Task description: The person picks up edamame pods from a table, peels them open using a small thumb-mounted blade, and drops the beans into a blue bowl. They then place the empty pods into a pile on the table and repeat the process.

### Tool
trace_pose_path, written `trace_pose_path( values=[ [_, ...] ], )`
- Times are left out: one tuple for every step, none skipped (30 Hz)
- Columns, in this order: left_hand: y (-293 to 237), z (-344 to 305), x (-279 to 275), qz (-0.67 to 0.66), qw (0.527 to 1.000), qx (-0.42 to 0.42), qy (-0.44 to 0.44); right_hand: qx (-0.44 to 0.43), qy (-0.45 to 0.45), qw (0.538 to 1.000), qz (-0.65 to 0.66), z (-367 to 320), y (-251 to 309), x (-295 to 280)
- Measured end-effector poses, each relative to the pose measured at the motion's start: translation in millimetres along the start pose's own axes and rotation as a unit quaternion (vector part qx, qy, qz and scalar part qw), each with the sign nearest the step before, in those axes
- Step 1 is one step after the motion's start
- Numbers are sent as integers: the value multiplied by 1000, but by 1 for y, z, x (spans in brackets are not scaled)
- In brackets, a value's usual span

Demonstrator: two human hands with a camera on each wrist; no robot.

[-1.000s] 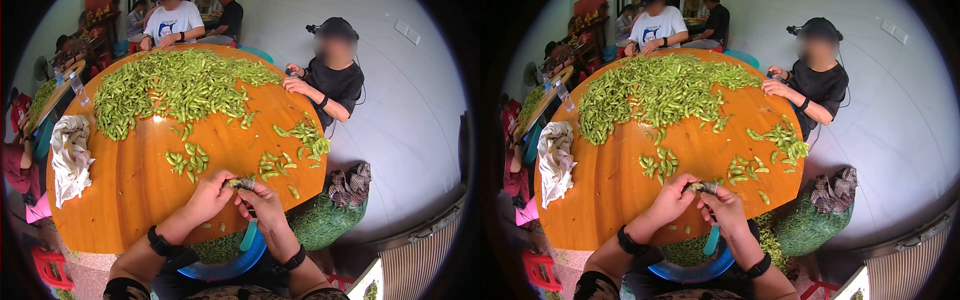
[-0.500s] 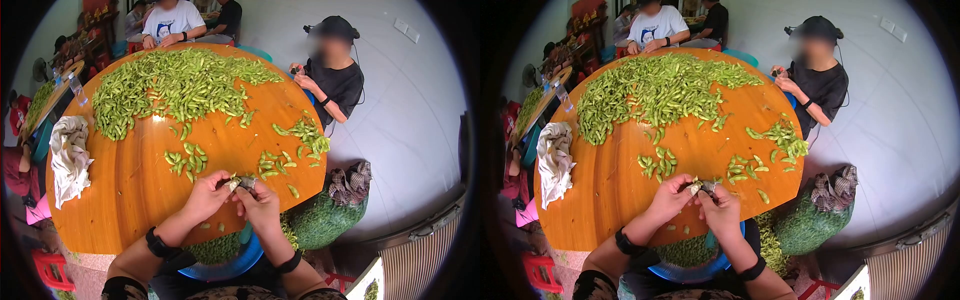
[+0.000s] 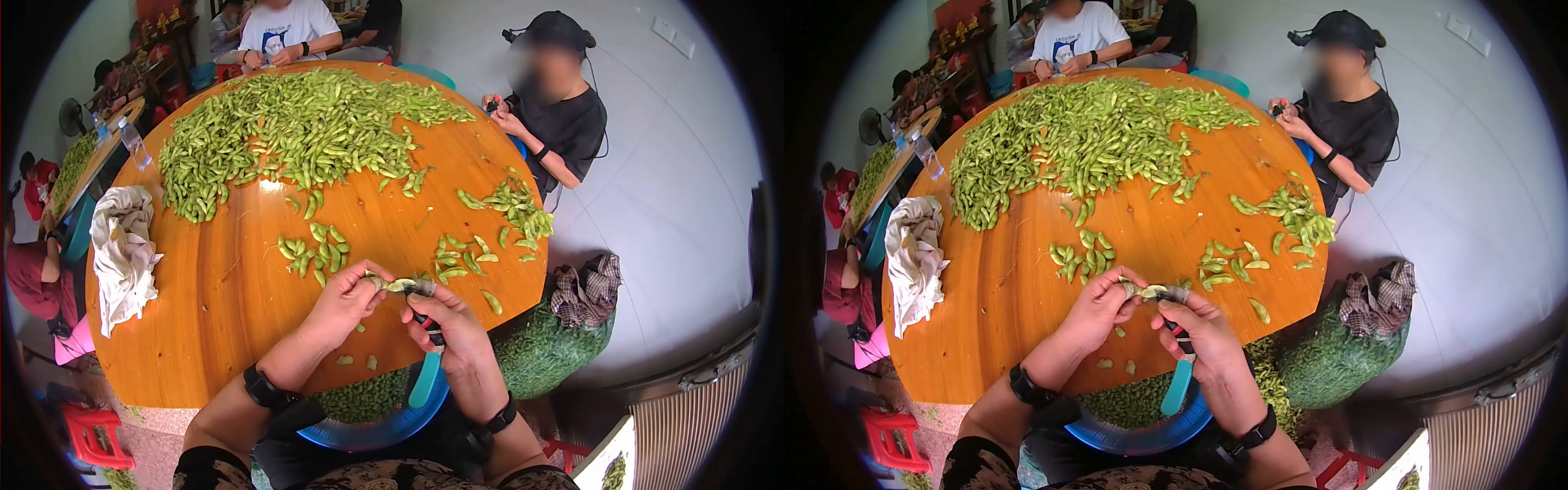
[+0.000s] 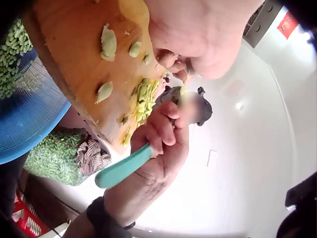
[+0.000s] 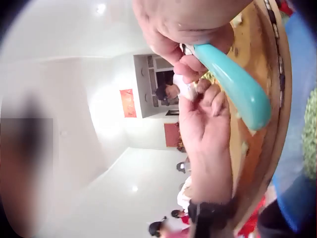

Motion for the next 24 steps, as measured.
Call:
trace_pose_path(
  values=[
    [-1, 0, 0, -1, 1000, -1, -2, 2, 1, 1000, 0, -1, 3, 2],
    [-5, 0, 1, 6, 1000, 8, -8, -52, -40, 990, -124, -4, 18, -1],
    [-9, -1, 4, 13, 1000, 16, -14, -105, -80, 960, -245, -7, 32, -4],
    [-9, -2, 8, 13, 1000, 17, -14, -105, -79, 960, -245, -6, 32, -5],
    [-12, -3, 13, 28, 999, 33, -11, -148, -59, 932, -325, -4, 38, -2],
    [-13, -4, 17, 42, 998, 48, -6, -189, -39, 895, -401, -3, 43, 1],
    [-11, -3, 18, 41, 998, 48, -5, -250, -28, 867, -430, -3, 45, 9],
    [-12, -2, 22, 95, 993, 73, 15, -250, -30, 867, -431, -4, 44, 12],
    [-14, -3, 26, 149, 983, 99, 34, -279, -31, 832, -478, -7, 48, 19],
    [-14, -3, 27, 150, 983, 99, 33, -307, -32, 794, -523, -9, 51, 27],
    [-15, -4, 28, 180, 978, 103, 28, -333, -31, 751, -569, -12, 51, 34],
    [-15, -5, 29, 211, 971, 107, 22, -332, -30, 752, -569, -11, 50, 34],
    [-13, -4, 28, 210, 972, 105, 20, -358, -24, 716, -599, -12, 49, 38],
    [-11, -3, 27, 220, 968, 120, 16, -383, -18, 678, -627, -14, 49, 43],
    [-11, -2, 26, 230, 964, 136, 13, -382, -16, 678, -627, -15, 48, 44],
    [-10, -2, 24, 229, 964, 136, 11, -393, -21, 639, -661, -17, 47, 50],
    [-8, -2, 23, 234, 963, 129, 17, -402, -25, 597, -693, -19, 46, 55],
    [-6, -2, 22, 239, 963, 123, 22, -401, -23, 597, -694, -19, 44, 56],
    [-5, -1, 22, 238, 964, 121, 21, -401, -31, 596, -694, -18, 44, 56],
    [-8, -3, 24, 265, 951, 158, 17, -401, -39, 596, -695, -17, 44, 55],
    [-12, -6, 27, 292, 936, 195, 13, -398, -38, 597, -695, -16, 43, 55],
    [-10, -5, 28, 291, 937, 194, 13, -389, -52, 631, -669, -13, 46, 51],
    [-11, -5, 30, 273, 939, 208, 12, -377, -65, 665, -641, -11, 48, 46],
    [-12, -6, 30, 256, 941, 222, 12, -375, -66, 665, -642, -7, 47, 44]
  ],
)
Point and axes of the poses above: each hand's wrist, its own z-axis towards the middle knuckle, its own x-axis out of the palm, y = z × x, the point moved 8 cm from there along z, towards the middle knuckle, and after that the axes turned 7 degrees about -x, right-handed, at the moved point
